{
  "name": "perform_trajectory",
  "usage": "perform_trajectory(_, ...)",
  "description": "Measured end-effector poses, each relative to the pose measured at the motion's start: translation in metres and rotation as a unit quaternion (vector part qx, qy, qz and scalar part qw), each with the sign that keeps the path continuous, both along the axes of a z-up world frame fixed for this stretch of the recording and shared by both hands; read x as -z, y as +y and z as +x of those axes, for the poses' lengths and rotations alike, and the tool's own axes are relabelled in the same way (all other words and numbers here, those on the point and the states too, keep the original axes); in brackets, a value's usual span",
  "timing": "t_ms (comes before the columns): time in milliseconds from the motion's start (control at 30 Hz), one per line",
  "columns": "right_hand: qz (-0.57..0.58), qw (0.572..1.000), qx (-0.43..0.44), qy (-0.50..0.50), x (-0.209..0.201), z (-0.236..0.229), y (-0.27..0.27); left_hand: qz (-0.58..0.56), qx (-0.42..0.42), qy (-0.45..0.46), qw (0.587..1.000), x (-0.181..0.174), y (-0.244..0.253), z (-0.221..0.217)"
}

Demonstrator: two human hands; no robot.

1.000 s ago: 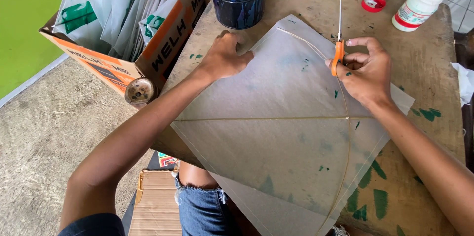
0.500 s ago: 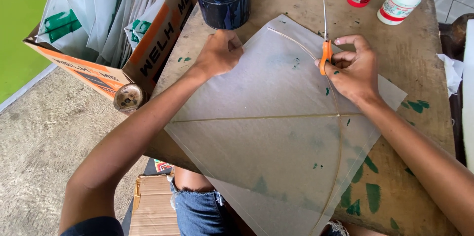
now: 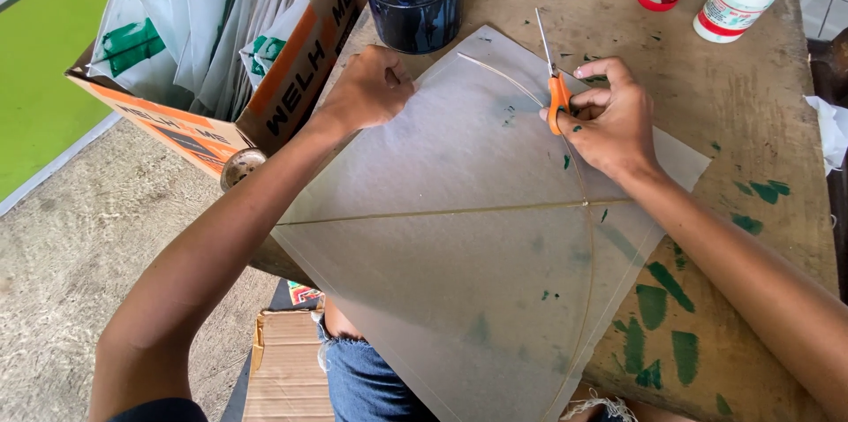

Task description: Trimming excess paper from a kite frame using scissors.

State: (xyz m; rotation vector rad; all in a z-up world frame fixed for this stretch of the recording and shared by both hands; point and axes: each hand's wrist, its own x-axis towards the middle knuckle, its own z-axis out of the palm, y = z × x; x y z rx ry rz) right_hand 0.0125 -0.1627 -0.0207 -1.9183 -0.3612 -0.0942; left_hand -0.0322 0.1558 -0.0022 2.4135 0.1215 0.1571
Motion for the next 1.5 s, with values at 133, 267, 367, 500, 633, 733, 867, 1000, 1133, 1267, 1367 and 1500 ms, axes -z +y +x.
perform_trajectory(133,-0.01,1.0,0.006,-0.003,0.001,-0.001,0.005,0.003,-0.002,0.015,1.0,0.008,0.004,0.0)
perform_trajectory(267,-0.018,1.0,0.006,-0.008,0.004,-0.002,0.004,0.075,-0.029,0.032,0.996,0.021,-0.006,0.007)
perform_trajectory(367,-0.038,0.999,0.009,-0.011,0.002,-0.005,0.003,0.101,-0.007,-0.02,0.995,0.005,-0.033,-0.009)
perform_trajectory(500,-0.084,0.996,0.01,-0.033,0.003,-0.004,0.003,0.148,0.117,-0.212,0.959,0.018,-0.052,0.002)
perform_trajectory(633,-0.108,0.994,0.018,-0.029,-0.001,-0.007,0.004,0.21,0.137,-0.253,0.935,0.035,-0.056,0.026)
perform_trajectory(733,-0.123,0.991,0.019,-0.045,-0.002,-0.012,0.005,0.212,0.138,-0.243,0.937,0.044,-0.057,0.031)
perform_trajectory(867,-0.115,0.99,0.009,-0.084,0.002,-0.011,0.004,0.237,0.123,-0.248,0.931,0.043,-0.06,0.03)
perform_trajectory(1000,-0.104,0.986,-0.007,-0.126,0.004,-0.01,0.005,0.239,0.114,-0.247,0.932,0.042,-0.063,0.025)
perform_trajectory(1133,-0.115,0.982,-0.008,-0.147,0.005,-0.011,0.007,0.24,0.113,-0.225,0.938,0.04,-0.068,0.017)
perform_trajectory(1267,-0.116,0.981,-0.01,-0.156,0.005,-0.012,0.014,0.246,0.106,-0.205,0.941,0.037,-0.068,0.016)
perform_trajectory(1367,-0.117,0.98,-0.008,-0.16,0.005,-0.011,0.015,0.246,0.109,-0.196,0.943,0.037,-0.069,0.017)
perform_trajectory(1500,-0.119,0.979,-0.004,-0.164,0.009,-0.007,0.02,0.231,0.109,-0.181,0.95,0.034,-0.069,0.016)
